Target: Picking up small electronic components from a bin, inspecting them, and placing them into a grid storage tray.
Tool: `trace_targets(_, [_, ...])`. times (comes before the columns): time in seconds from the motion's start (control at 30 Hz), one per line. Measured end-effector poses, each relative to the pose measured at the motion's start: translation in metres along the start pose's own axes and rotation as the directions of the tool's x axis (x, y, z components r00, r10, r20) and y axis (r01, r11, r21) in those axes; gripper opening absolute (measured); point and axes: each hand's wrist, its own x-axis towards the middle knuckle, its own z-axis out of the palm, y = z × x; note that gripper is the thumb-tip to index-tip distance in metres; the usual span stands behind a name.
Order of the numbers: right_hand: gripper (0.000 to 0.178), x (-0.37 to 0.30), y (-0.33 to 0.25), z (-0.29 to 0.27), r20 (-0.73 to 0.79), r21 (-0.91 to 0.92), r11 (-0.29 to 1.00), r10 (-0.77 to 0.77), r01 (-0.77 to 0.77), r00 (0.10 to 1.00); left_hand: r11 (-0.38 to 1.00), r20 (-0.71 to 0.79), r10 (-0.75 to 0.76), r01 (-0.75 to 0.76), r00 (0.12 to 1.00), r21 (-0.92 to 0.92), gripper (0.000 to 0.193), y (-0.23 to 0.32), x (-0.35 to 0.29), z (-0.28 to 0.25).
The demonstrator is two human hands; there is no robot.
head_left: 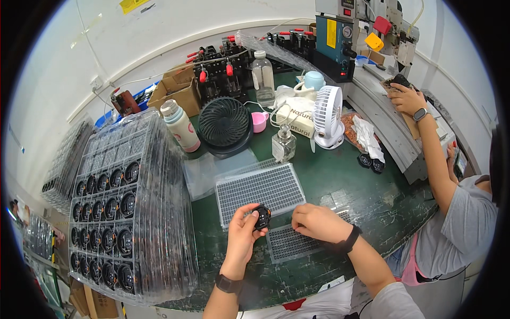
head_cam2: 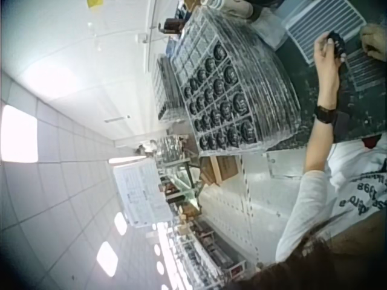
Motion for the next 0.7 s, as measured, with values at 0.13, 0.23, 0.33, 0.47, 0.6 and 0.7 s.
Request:
trace_targets(0.13, [0.007,0.0,0.001,0.0,-0.001,0.008,1.0,-0.017,0.017,1.0,1.0,0.005,0.005,-0.004,1.0,-0.012,0.022,0.002,-0.001,0.0])
trace_targets(0.23, [0.007,0.0,0.001,0.0,0.01,-0.003,1.0,-0.026,0.026,1.0,1.0,0.004,0.006,-0.006,1.0,-0.011,0.022,0.002,0.0,0.0])
trace_targets(0.33, [0.008,0.0,-0.001,-0.002,0.003,0.016,0.999,-0.031,0.031,1.0,1.0,0.008,0.006,-0.006,1.0,-0.015,0.022,0.003,-0.001,0.0])
trace_targets(0.47, [0.009,0.006,-0.005,-0.007,-0.223,0.233,0.966,-0.058,0.11,0.973,1.0,-0.001,-0.005,0.005,1.0,-0.02,0.022,0.006,-0.004,0.004])
trace_targets(0.6, [0.011,0.002,-0.021,-0.015,0.109,0.969,0.17,0.366,-0.181,0.924,0.991,0.039,-0.06,0.065,0.997,-0.118,0.023,0.01,-0.012,0.009])
trace_targets(0.7, [0.011,0.0,-0.024,-0.018,0.325,0.935,-0.236,0.263,-0.266,0.908,0.946,0.168,-0.116,0.16,0.979,-0.283,0.024,0.006,-0.018,0.006])
